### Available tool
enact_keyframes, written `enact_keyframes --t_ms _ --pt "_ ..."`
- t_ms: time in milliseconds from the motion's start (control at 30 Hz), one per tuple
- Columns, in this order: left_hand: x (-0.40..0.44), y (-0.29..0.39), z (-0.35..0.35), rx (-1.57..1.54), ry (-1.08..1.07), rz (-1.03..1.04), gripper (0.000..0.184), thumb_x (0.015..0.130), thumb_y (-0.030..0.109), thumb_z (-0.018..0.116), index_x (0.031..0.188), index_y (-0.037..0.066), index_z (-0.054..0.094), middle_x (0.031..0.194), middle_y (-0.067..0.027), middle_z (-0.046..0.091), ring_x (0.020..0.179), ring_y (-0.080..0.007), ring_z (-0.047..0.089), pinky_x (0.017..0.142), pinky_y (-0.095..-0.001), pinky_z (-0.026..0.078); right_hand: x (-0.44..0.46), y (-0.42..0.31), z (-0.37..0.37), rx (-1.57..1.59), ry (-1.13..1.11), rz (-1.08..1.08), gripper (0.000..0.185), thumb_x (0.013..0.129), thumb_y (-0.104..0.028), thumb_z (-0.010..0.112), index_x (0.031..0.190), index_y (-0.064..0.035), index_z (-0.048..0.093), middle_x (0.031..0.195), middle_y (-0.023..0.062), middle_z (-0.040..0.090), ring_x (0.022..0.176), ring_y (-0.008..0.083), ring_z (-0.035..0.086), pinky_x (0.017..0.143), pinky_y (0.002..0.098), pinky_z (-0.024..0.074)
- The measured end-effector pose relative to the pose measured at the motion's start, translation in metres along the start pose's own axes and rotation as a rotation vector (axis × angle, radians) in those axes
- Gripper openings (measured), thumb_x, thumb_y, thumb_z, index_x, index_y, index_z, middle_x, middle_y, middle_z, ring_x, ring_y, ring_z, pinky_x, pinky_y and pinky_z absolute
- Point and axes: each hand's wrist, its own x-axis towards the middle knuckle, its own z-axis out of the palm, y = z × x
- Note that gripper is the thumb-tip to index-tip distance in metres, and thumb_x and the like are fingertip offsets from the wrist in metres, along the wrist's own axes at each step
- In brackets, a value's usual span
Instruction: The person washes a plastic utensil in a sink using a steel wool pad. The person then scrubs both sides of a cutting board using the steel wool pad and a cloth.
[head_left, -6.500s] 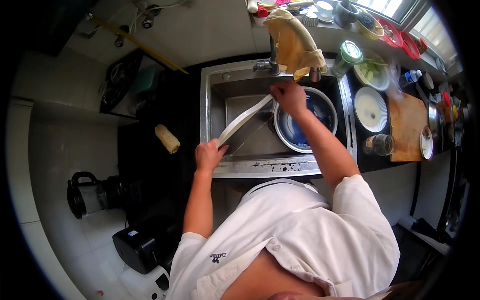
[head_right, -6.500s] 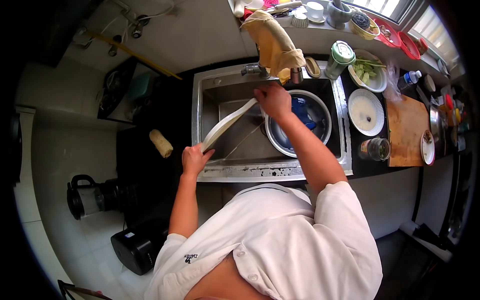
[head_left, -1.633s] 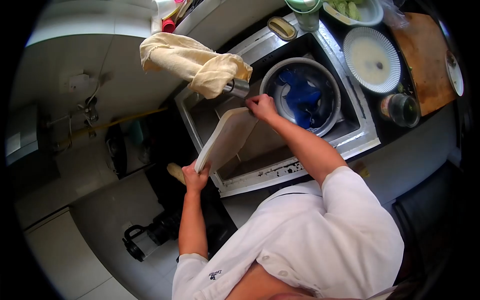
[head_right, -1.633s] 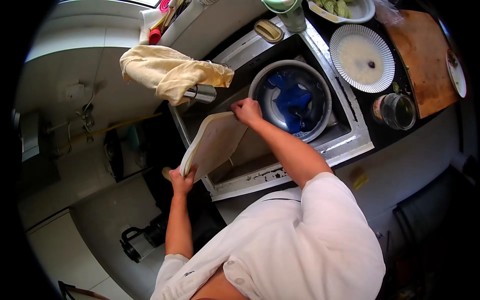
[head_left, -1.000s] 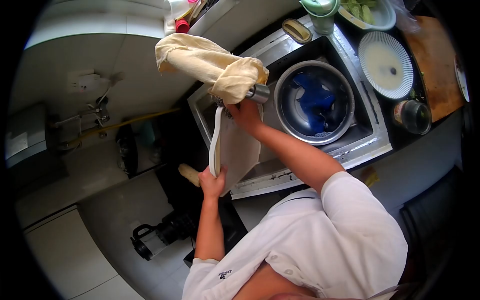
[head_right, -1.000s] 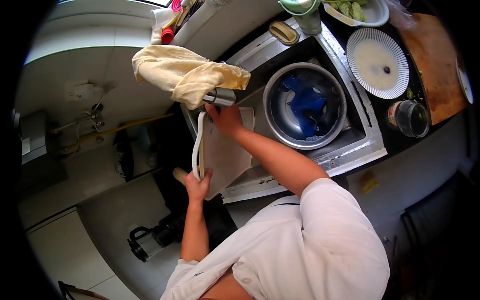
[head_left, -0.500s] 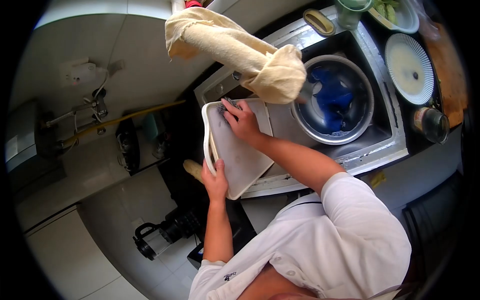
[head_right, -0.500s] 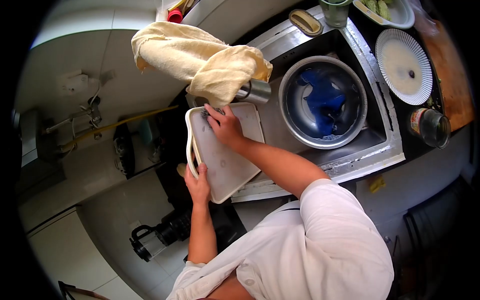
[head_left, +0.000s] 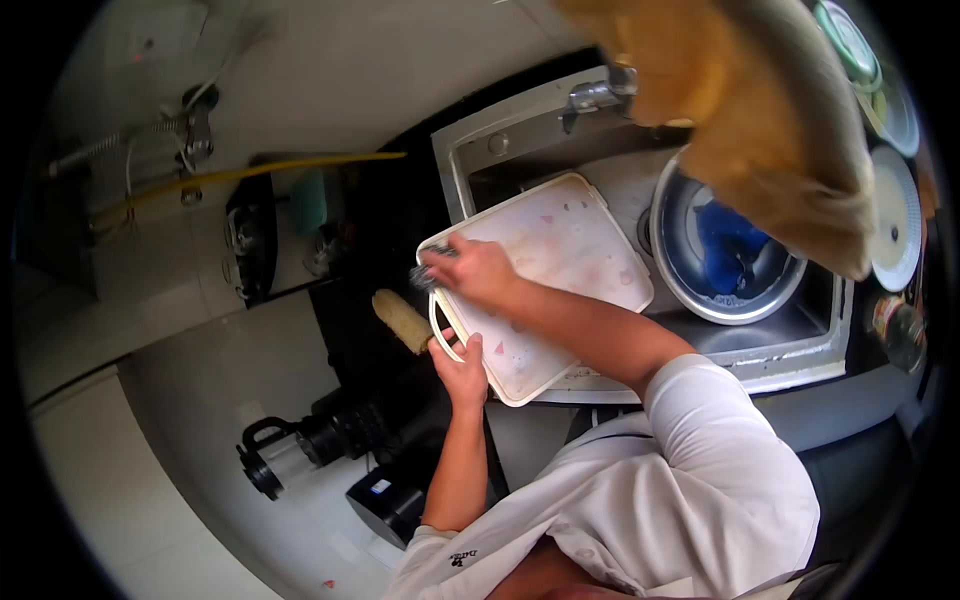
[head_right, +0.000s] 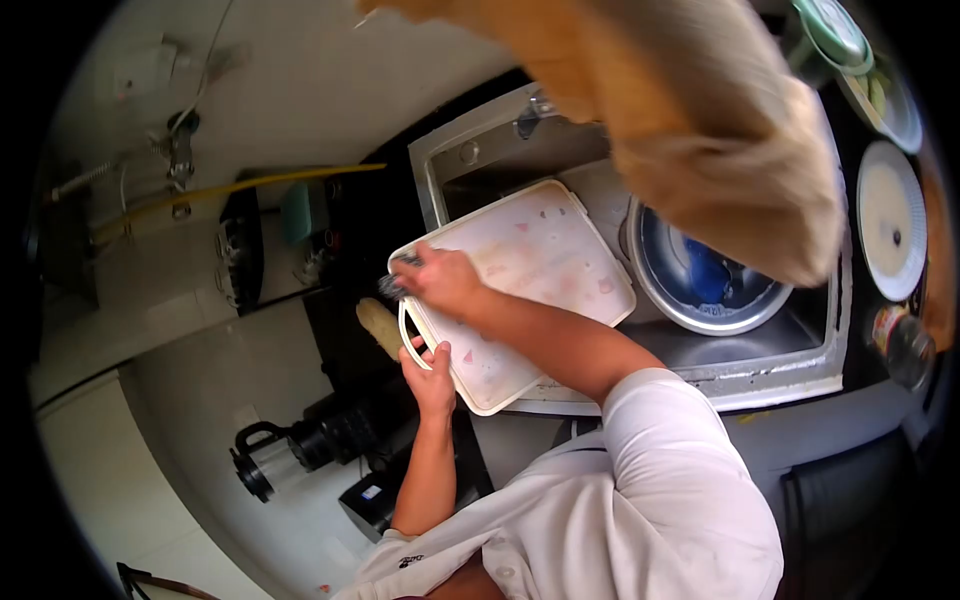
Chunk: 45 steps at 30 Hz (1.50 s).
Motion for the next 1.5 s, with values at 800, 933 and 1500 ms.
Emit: enact_keyframes --t_ms 800,933,1500 --pt "0.001 -0.007 0.0 -0.044 0.077 -0.018 0.029 0.08 -0.002 0.073 0.086 0.005 0.046 0.08 0.0018 0.049 0.069 -0.0047 0.044 0.061 -0.0214 0.04 0.003 0.036 0.014 -0.004 -0.027 0.394 0.03 0.092 -0.027 0.058 0.117 -0.014 0.069 0.096 0.022 0.066 0.071 0.0382 0.066 0.063 0.0477 0.0539" --pt "0.0 -0.014 -0.001 -0.104 0.092 -0.025 0.03 0.08 -0.004 0.072 0.084 0.006 0.044 0.079 0.0022 0.048 0.069 -0.0049 0.044 0.061 -0.0216 0.039 -0.011 0.013 0.015 -0.11 -0.057 -0.002 0.036 0.085 -0.017 0.065 0.121 -0.0191 0.067 0.094 0.0159 0.067 0.064 0.0296 0.066 0.058 0.0402 0.0546" --pt "-0.001 -0.006 0.004 -0.254 0.072 -0.063 0.036 0.081 -0.009 0.068 0.084 0.009 0.038 0.08 0.0005 0.044 0.072 -0.0067 0.045 0.068 -0.0219 0.039 -0.057 0.121 -0.03 -0.254 0.065 0.491 0.025 0.095 -0.023 0.055 0.109 -0.0109 0.071 0.083 0.0237 0.067 0.073 0.0404 0.066 0.066 0.0487 0.0544"
